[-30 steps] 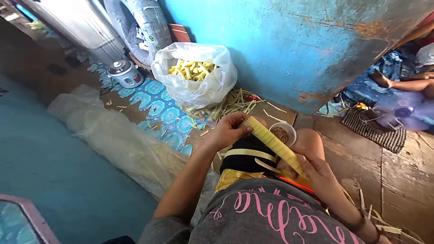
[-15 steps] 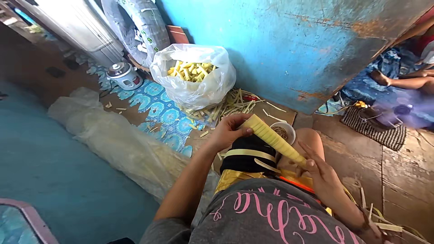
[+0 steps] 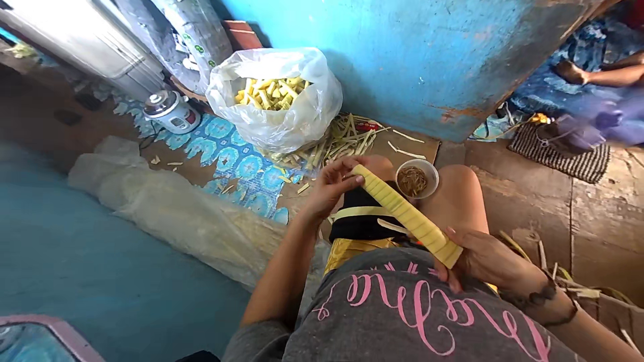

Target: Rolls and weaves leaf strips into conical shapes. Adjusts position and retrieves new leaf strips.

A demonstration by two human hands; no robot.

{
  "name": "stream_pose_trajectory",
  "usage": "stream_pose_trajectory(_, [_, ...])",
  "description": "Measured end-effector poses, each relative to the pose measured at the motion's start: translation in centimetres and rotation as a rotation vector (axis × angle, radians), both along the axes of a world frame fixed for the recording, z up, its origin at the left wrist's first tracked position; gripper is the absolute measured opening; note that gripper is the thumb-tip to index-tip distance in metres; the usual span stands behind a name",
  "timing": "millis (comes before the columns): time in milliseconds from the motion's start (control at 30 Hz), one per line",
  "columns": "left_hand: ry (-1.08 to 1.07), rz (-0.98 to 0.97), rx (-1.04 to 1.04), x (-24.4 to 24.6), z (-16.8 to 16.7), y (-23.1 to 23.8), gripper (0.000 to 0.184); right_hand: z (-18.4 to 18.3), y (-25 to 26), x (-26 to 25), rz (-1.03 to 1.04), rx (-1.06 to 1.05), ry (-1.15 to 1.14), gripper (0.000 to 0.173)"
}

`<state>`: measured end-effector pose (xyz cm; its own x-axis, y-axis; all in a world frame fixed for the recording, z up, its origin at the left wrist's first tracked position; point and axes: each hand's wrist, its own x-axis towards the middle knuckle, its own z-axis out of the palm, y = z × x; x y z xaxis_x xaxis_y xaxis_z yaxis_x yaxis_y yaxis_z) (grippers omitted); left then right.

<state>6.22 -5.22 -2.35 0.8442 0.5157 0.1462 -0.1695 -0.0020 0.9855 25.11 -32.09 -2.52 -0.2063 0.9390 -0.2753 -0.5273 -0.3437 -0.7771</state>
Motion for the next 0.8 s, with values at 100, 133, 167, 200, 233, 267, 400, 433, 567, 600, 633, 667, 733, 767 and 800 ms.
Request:
stream_pose_trajectory(100, [-0.005,-0.007,-0.07,-1.3,-0.6,0.4,0.021,0.1,1.9,0.6,0.001,-0.026,-0.371,0.046])
stream_pose_trajectory(133, [-0.007,0.002,-0.089,-1.8,-0.7,0.6,0.021,-0.1,3.1,1.3,-0.018,-0.028,-0.615,0.043])
stream_pose_trajectory(167, [-0.016,0.016,-0.114,-2.2,-0.9,0.8,0.021,-0.8,4.6,2.4,-0.017,-0.02,-0.848,0.042])
stream_pose_trajectory(200, [-0.025,0.026,-0.135,-2.5,-1.0,1.0,0.019,-2.0,6.0,3.6,-0.026,-0.015,-1.06,0.038])
stream_pose_trajectory(233, [-0.039,0.038,-0.155,-2.8,-1.1,1.2,0.018,-3.6,7.4,4.8,-0.059,-0.007,-1.253,0.032])
stream_pose_trajectory(267, [-0.049,0.045,-0.166,-3.0,-1.1,1.3,0.018,-5.2,8.7,5.9,-0.093,-0.006,-1.405,0.028])
stream_pose_trajectory(400, [-0.1,0.04,-0.202,-3.3,-0.5,1.1,0.016,-7.7,12.5,6.4,-0.04,-0.148,-1.664,0.017])
stream_pose_trajectory(433, [-0.113,0.033,-0.209,-3.3,-0.3,1.0,0.016,-8.2,13.2,6.0,-0.018,-0.201,-1.686,0.013])
stream_pose_trajectory(567, [-0.151,0.01,-0.219,-3.5,0.4,0.7,0.017,-11.9,15.2,5.9,0.162,-0.465,-1.747,0.017])
stream_pose_trajectory(600, [-0.158,0.008,-0.223,-3.6,0.6,0.7,0.017,-12.7,15.3,6.3,0.192,-0.484,-1.762,0.017])
stream_pose_trajectory(633, [-0.162,0.006,-0.228,-3.7,0.8,0.7,0.017,-13.0,15.4,6.5,0.194,-0.476,-1.775,0.017])
stream_pose_trajectory(667, [-0.165,0.004,-0.239,-3.8,0.9,0.6,0.017,-12.6,15.3,6.6,0.181,-0.459,-1.774,0.017])
stream_pose_trajectory(733, [-0.173,-0.008,-0.278,-3.8,1.0,0.4,0.016,-10.9,14.8,6.5,0.115,-0.414,-1.73,0.015])
stream_pose_trajectory(767, [-0.179,-0.018,-0.293,-3.7,1.0,0.2,0.016,-10.4,14.8,6.6,0.119,-0.415,-1.719,0.016])
stream_pose_trajectory(800, [-0.187,-0.032,-0.303,-3.5,0.9,-0.1,0.016,-10.5,15.1,6.8,0.169,-0.445,-1.731,0.018])
